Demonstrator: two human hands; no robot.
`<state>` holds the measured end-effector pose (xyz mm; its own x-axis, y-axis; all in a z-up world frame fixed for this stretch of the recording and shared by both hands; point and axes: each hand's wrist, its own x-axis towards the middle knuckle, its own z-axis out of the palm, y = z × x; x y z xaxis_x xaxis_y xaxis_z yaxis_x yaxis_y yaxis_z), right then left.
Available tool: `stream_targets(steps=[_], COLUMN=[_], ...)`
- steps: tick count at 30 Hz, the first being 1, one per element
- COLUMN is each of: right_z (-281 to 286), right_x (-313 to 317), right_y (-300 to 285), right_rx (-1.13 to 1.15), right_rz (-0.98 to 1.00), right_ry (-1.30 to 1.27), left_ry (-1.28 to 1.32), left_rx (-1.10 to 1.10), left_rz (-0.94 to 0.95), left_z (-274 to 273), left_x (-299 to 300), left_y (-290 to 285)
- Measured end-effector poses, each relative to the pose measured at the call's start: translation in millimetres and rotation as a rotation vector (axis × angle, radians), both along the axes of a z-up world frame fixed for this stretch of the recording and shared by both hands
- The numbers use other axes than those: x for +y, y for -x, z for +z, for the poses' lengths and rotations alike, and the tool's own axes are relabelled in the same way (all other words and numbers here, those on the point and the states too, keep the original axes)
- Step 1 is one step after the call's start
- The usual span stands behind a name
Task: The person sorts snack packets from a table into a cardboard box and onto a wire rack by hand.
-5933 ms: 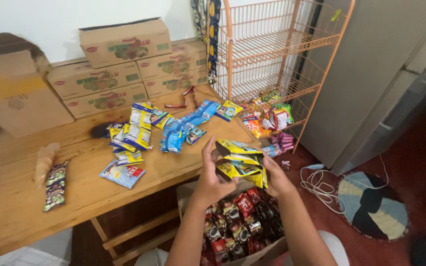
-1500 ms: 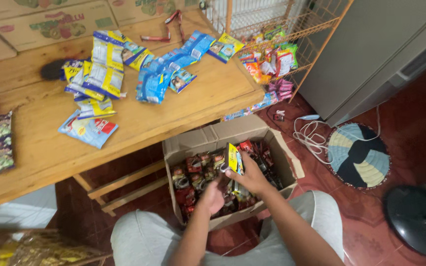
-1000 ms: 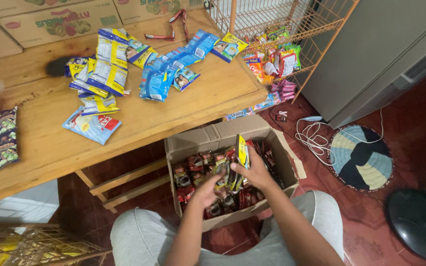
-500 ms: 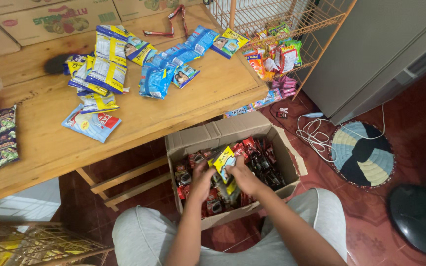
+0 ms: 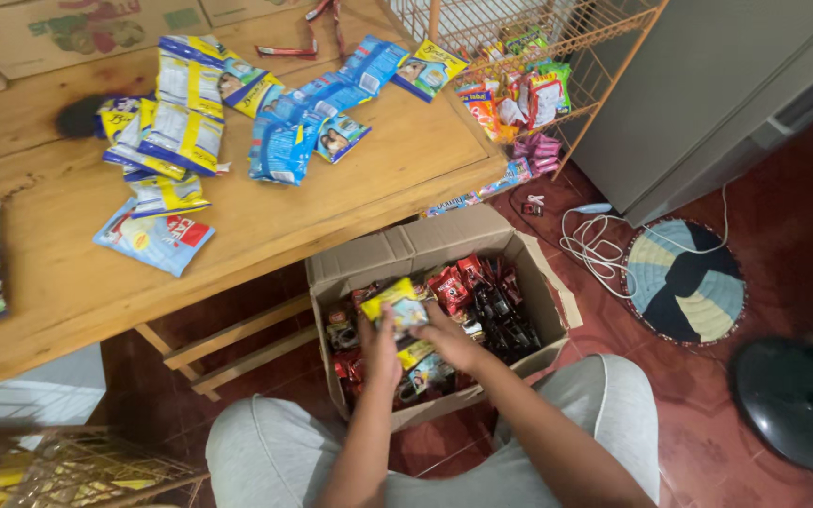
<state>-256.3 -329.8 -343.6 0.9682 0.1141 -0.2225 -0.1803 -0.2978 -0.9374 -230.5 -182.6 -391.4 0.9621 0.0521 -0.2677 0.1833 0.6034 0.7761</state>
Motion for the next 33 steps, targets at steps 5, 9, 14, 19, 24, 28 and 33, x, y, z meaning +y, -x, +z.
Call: stream_targets(steps=[5, 9, 14, 19, 24, 28, 33], right_z=[-41.2, -70.9, -33.5, -5.4, -8.8, -25.3, -10.2], right_x=[-4.7, -8.1, -20.1, -25.7, -43.8, -69.3, -102.7], right_y=[1.6, -8.8, -16.4, -5.3, 5.3, 6.6, 11.3], right_rx=[0.115, 0.044, 0.058, -0.154, -0.095, -0.251, -0.250], right_rz=[0.052, -0.037, -0.120, -0.187, -0.219, -0.171, -0.276], right_ry=[0.076, 0.267, 0.230, 0.195, 0.292, 0.475, 0.515], left_ry=[0.065, -0.331, -0.360, -0.167, -0.320, -0.400, -0.416], left_rx=[0.111, 0.022, -0.046, -0.146, 0.006, 0.306, 0.017], left_rz=[0.028, -0.292, -0.271, -0.247, -0.423, -0.564, -0.503], left_z=[-23.2, -38.2, -29.7, -12.3, 12.7, 31.3, 15.6], left_x=[8.4, 13.2, -1.4, -16.4, -31.1, -49.7, -94.0], left_y=[-25.9, -34.8, -33.3, -36.9, -30.8, -22.8, -28.4])
